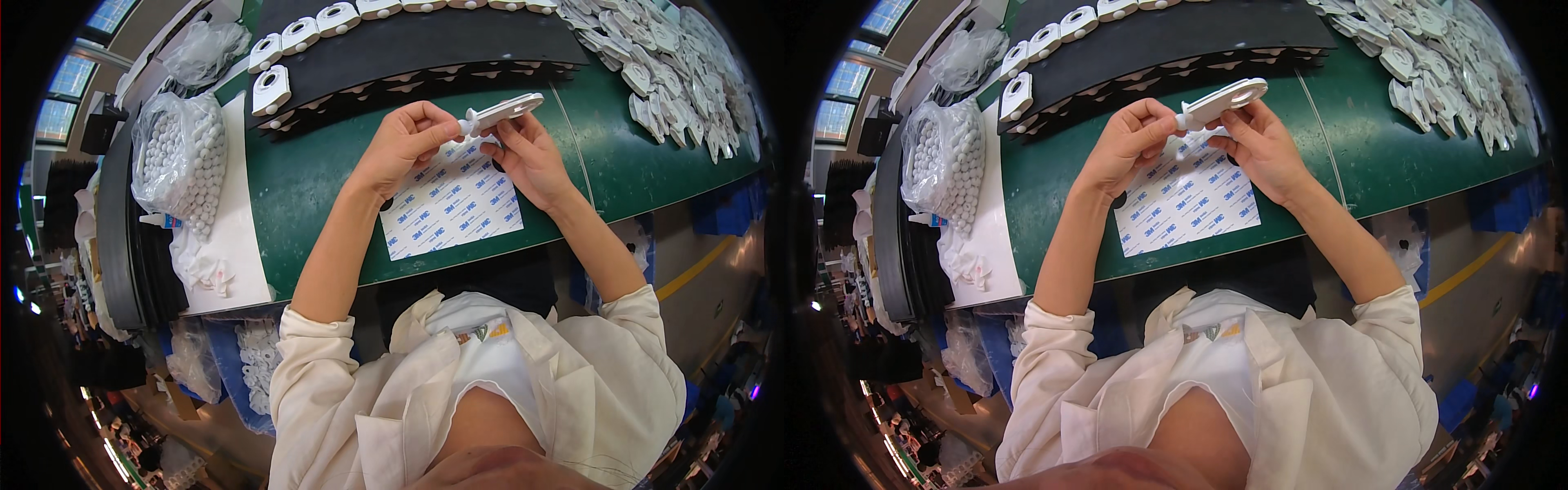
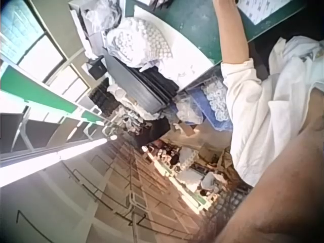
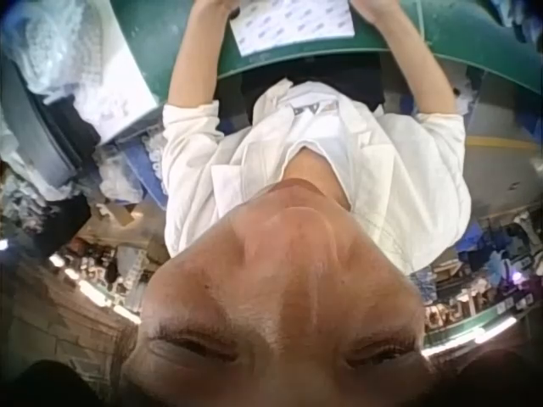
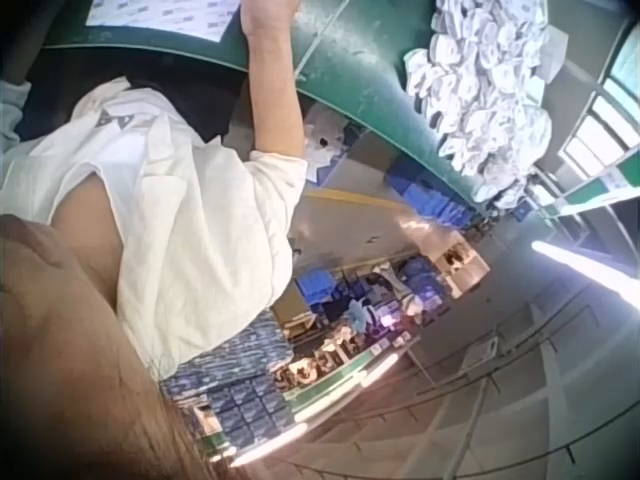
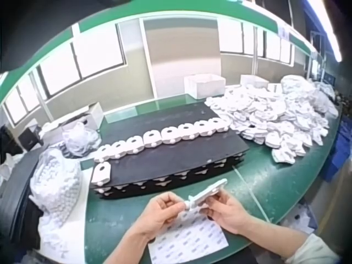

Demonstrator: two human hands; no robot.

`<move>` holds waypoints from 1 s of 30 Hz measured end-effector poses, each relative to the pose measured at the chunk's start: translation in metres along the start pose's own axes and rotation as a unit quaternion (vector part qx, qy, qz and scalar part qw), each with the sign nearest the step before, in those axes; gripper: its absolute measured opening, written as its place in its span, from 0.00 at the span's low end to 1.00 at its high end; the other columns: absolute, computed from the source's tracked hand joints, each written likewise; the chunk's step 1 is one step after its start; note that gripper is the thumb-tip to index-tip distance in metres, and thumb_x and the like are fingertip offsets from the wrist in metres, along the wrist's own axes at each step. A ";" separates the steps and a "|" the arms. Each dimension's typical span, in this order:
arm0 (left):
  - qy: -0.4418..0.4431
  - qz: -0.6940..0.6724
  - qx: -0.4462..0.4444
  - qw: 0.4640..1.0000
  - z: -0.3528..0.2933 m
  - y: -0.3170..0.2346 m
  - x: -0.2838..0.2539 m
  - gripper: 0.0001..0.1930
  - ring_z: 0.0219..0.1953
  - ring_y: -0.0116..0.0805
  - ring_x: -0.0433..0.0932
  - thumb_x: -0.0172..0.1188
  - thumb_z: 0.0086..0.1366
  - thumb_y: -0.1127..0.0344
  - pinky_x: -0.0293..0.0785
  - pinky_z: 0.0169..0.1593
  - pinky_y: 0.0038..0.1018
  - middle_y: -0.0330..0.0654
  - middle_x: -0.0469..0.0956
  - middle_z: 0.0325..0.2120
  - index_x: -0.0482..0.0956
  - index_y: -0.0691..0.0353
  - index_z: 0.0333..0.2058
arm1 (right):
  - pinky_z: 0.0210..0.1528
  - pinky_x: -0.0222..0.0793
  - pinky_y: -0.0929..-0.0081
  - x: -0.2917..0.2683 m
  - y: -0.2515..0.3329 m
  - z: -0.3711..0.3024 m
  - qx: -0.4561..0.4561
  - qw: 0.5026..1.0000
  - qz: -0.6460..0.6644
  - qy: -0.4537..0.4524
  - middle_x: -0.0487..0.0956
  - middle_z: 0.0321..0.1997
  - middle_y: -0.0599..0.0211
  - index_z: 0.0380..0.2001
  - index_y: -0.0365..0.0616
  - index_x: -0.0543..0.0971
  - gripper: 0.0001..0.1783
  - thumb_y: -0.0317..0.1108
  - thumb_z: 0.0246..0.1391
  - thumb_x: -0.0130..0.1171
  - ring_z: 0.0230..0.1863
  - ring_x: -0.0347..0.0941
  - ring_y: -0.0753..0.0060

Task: Assembling small white plastic components and organizing them into a grid-structured tray on an assembly line.

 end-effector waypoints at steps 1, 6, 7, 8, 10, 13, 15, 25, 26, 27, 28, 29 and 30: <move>0.005 0.007 -0.002 1.000 0.000 0.000 0.000 0.08 0.16 0.16 0.61 0.64 0.52 0.66 0.55 0.19 0.13 0.34 0.75 0.21 0.75 0.61 0.27 | 0.46 0.64 0.74 0.002 0.000 -0.001 0.008 1.000 -0.001 -0.008 0.71 0.45 0.68 0.47 0.46 0.67 0.12 0.31 0.59 0.46 0.46 0.67 0.74; 0.041 0.041 -0.029 0.998 -0.001 0.005 0.005 0.09 0.18 0.16 0.64 0.66 0.46 0.70 0.57 0.20 0.14 0.33 0.74 0.20 0.73 0.60 0.24 | 0.38 0.65 0.78 0.012 0.005 -0.001 -0.012 0.999 -0.033 0.035 0.72 0.41 0.68 0.46 0.45 0.66 0.12 0.31 0.59 0.47 0.36 0.68 0.77; 0.057 0.061 -0.022 0.996 -0.002 0.005 0.008 0.10 0.18 0.16 0.65 0.67 0.45 0.71 0.57 0.20 0.14 0.32 0.74 0.20 0.72 0.59 0.23 | 0.36 0.65 0.79 0.018 0.009 -0.003 -0.031 0.995 -0.072 0.062 0.72 0.39 0.68 0.45 0.45 0.66 0.11 0.31 0.59 0.47 0.33 0.67 0.78; 0.057 0.062 -0.022 0.996 -0.001 0.006 0.008 0.10 0.18 0.16 0.65 0.67 0.45 0.71 0.57 0.20 0.14 0.32 0.74 0.20 0.72 0.59 0.23 | 0.33 0.64 0.80 0.026 0.013 -0.004 -0.049 0.989 -0.110 0.089 0.72 0.38 0.68 0.45 0.45 0.66 0.11 0.31 0.59 0.47 0.30 0.66 0.79; 0.081 0.046 0.044 0.995 -0.001 -0.003 0.010 0.10 0.19 0.15 0.66 0.66 0.44 0.73 0.57 0.21 0.13 0.32 0.73 0.19 0.72 0.59 0.23 | 0.32 0.64 0.81 0.032 0.018 -0.001 -0.063 0.984 -0.126 0.106 0.73 0.37 0.68 0.45 0.44 0.65 0.11 0.31 0.59 0.48 0.29 0.66 0.79; 0.068 0.044 0.103 0.991 -0.001 -0.012 0.005 0.08 0.18 0.15 0.64 0.63 0.47 0.72 0.57 0.20 0.14 0.30 0.71 0.18 0.71 0.59 0.24 | 0.30 0.64 0.82 0.047 0.029 0.008 -0.096 0.971 -0.175 0.131 0.73 0.35 0.69 0.44 0.43 0.65 0.12 0.31 0.58 0.49 0.28 0.66 0.80; 0.036 -0.014 0.076 0.996 0.002 -0.010 -0.002 0.08 0.17 0.15 0.61 0.62 0.51 0.68 0.55 0.19 0.14 0.30 0.69 0.17 0.71 0.60 0.27 | 0.31 0.63 0.84 0.059 0.043 0.021 -0.131 0.957 -0.213 0.143 0.72 0.33 0.71 0.44 0.42 0.67 0.13 0.30 0.56 0.51 0.29 0.67 0.82; -0.034 -0.336 -0.047 0.940 0.010 0.022 -0.031 0.27 0.15 0.20 0.56 0.40 0.63 0.40 0.47 0.14 0.15 0.37 0.66 0.21 0.68 0.62 0.38 | 0.28 0.64 0.84 0.100 0.027 0.152 -0.138 0.889 -0.431 0.069 0.77 0.28 0.69 0.46 0.37 0.71 0.22 0.36 0.49 0.58 0.28 0.68 0.83; -0.041 -0.347 -0.048 0.936 0.010 0.025 -0.034 0.25 0.16 0.20 0.57 0.41 0.64 0.42 0.47 0.14 0.14 0.38 0.67 0.23 0.69 0.63 0.38 | 0.28 0.64 0.83 0.113 0.017 0.158 -0.112 0.885 -0.442 0.091 0.77 0.27 0.68 0.45 0.37 0.72 0.21 0.36 0.48 0.58 0.27 0.69 0.83; -0.046 -0.358 -0.049 0.931 0.010 0.026 -0.034 0.24 0.17 0.21 0.58 0.42 0.65 0.45 0.48 0.14 0.13 0.39 0.68 0.25 0.69 0.63 0.39 | 0.27 0.65 0.83 0.120 0.012 0.167 -0.126 0.872 -0.464 0.091 0.77 0.26 0.68 0.43 0.35 0.74 0.21 0.36 0.47 0.60 0.27 0.70 0.82; -0.045 -0.358 -0.049 0.931 0.011 0.025 -0.033 0.24 0.17 0.21 0.58 0.42 0.65 0.45 0.48 0.14 0.13 0.39 0.68 0.25 0.69 0.63 0.39 | 0.27 0.65 0.83 0.126 0.005 0.174 -0.127 0.872 -0.464 0.090 0.77 0.26 0.68 0.43 0.35 0.74 0.21 0.36 0.47 0.60 0.27 0.70 0.82; -0.057 -0.354 -0.049 0.932 0.010 0.025 -0.036 0.22 0.18 0.22 0.60 0.42 0.65 0.48 0.49 0.13 0.13 0.41 0.69 0.26 0.69 0.64 0.39 | 0.27 0.66 0.84 0.131 -0.006 0.182 -0.101 0.876 -0.464 0.089 0.77 0.26 0.68 0.43 0.34 0.74 0.22 0.36 0.46 0.61 0.26 0.70 0.82; -0.069 -0.350 -0.050 0.933 0.010 0.025 -0.037 0.21 0.19 0.24 0.62 0.42 0.66 0.51 0.49 0.13 0.13 0.43 0.70 0.28 0.69 0.66 0.40 | 0.26 0.67 0.84 0.133 -0.016 0.188 -0.074 0.879 -0.463 0.086 0.77 0.25 0.68 0.43 0.34 0.73 0.23 0.36 0.45 0.62 0.25 0.70 0.82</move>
Point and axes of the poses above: each hand's wrist, its own z-axis towards the middle knuckle, its own x-axis out of the palm, y = z × x, the point moved 9 cm from there along z, towards the middle knuckle
